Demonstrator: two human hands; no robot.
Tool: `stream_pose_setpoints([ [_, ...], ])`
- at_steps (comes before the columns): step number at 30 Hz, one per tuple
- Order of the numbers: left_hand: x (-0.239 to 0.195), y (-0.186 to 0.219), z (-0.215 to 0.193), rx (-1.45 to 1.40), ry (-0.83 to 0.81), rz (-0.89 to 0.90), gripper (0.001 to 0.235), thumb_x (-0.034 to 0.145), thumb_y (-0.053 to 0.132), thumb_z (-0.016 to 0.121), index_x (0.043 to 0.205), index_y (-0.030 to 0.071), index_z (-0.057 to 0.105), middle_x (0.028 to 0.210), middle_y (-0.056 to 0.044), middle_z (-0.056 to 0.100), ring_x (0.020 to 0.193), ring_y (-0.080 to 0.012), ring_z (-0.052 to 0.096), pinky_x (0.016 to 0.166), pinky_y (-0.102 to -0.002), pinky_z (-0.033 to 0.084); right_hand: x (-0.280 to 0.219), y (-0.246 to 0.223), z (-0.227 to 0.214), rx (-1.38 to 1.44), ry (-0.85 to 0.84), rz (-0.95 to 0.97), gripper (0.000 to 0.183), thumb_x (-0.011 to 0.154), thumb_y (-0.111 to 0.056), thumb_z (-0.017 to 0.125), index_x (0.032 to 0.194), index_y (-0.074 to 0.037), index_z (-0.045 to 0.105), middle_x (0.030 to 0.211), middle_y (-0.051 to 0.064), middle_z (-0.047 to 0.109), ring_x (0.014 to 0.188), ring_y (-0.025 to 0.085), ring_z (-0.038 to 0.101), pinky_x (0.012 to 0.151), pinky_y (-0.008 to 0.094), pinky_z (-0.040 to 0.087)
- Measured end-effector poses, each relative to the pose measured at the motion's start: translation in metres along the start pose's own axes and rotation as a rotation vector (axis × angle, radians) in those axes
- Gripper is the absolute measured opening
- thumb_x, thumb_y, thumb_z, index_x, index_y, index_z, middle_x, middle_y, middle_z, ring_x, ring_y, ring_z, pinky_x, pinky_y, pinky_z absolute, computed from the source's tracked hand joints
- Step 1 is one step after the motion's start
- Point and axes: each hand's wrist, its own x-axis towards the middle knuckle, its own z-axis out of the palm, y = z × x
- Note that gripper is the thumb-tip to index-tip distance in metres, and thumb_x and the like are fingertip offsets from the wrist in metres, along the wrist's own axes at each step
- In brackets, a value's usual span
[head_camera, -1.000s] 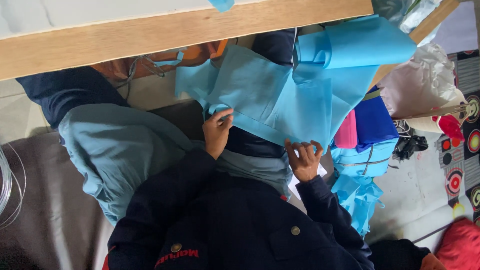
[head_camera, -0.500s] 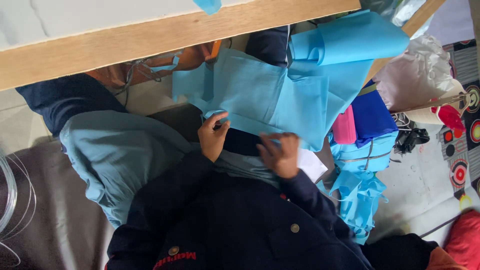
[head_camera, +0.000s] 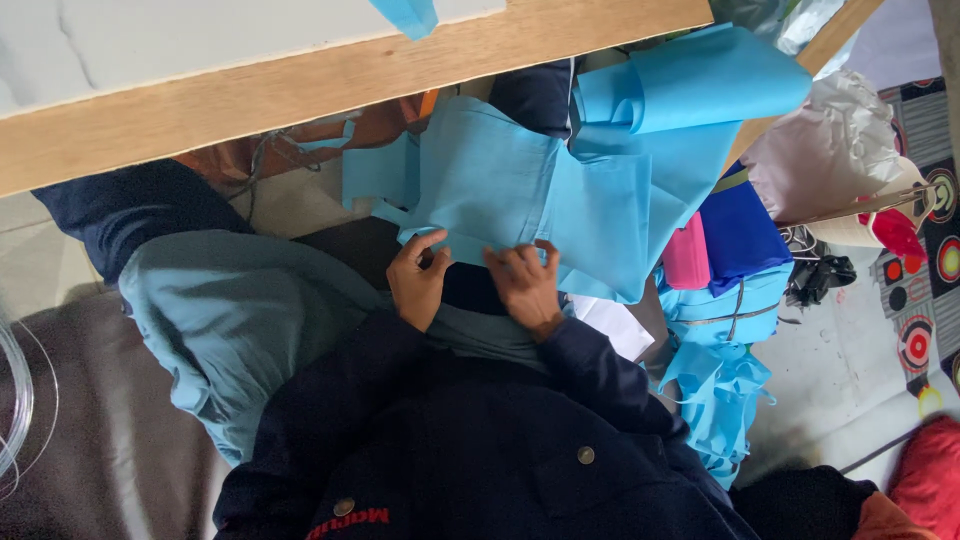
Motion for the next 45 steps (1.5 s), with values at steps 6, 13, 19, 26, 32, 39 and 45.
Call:
stream_pose_setpoints([
  [6,0.001,-0.008,0.0,-0.04,-0.024,0.011,0.021,0.079,0.006,0.059,0.098,0.013,0.066,0.055,-0.007,0.052,0.052,-0.0204,0.057,0.044,-0.039,0.049,-0.044,0.031,-0.016,-0.065,0.055,-0.048,0.008,0.081,-0.008,0.06,0.086,-0.011,0.067,0.078,0.003,0.05,0.074,0.022,0.046,0.079,0.049,0.037],
  [13,0.001,-0.01,0.002,-0.07,-0.059,-0.001,0.021,0.081,0.005,0.058,0.099,0.012,0.064,0.059,-0.008,0.052,0.056,-0.0227,0.059,0.045,-0.041,0.053,-0.082,0.055,-0.043,-0.168,0.047,-0.028,0.007,0.081,-0.008,0.062,0.084,-0.01,0.067,0.076,0.004,0.049,0.072,0.022,0.045,0.078,0.048,0.039],
  [19,0.011,-0.024,0.011,-0.21,-0.034,-0.119,0.019,0.078,0.002,0.06,0.097,0.004,0.059,0.072,-0.015,0.052,0.068,-0.025,0.062,0.054,-0.04,0.059,-0.082,0.043,-0.054,-0.217,0.075,0.027,0.004,0.079,-0.008,0.065,0.078,-0.011,0.067,0.072,0.002,0.048,0.069,0.021,0.046,0.077,0.045,0.04],
  [26,0.005,-0.031,0.022,-0.611,0.121,-0.515,0.012,0.075,-0.004,0.056,0.083,-0.002,0.064,0.088,-0.017,0.051,0.096,-0.0356,0.055,0.087,-0.056,0.045,-0.075,0.035,-0.05,-0.192,0.054,0.038,0.004,0.079,-0.011,0.064,0.079,-0.014,0.066,0.072,0.002,0.049,0.069,0.021,0.048,0.077,0.045,0.039],
  [32,0.01,-0.008,0.014,-0.278,0.068,-0.293,0.02,0.082,0.005,0.059,0.1,0.001,0.063,0.089,-0.021,0.055,0.088,-0.0377,0.058,0.075,-0.054,0.053,-0.05,0.037,-0.075,-0.054,-0.26,0.134,0.025,0.061,-0.018,0.07,0.085,-0.013,0.066,0.078,0.004,0.054,0.078,0.024,0.052,0.071,0.041,0.04],
  [39,0.007,0.01,0.018,-0.11,0.038,-0.086,0.037,0.079,0.001,0.061,0.113,0.004,0.046,0.109,-0.024,0.042,0.087,-0.0377,0.056,0.075,-0.055,0.052,0.112,0.04,-0.115,0.246,-0.117,0.185,0.014,0.081,-0.015,0.061,0.092,-0.008,0.065,0.09,0.009,0.058,0.082,0.028,0.057,0.069,0.039,0.046],
  [45,0.012,0.001,0.017,0.008,0.065,-0.066,0.034,0.071,0.011,0.071,0.101,0.008,0.055,0.087,-0.008,0.05,0.064,-0.019,0.051,0.065,-0.037,0.046,0.23,0.022,-0.082,0.401,-0.005,0.093,0.038,0.089,-0.035,0.057,0.106,-0.004,0.045,0.124,0.021,0.036,0.11,0.04,0.043,0.09,0.05,0.041],
])
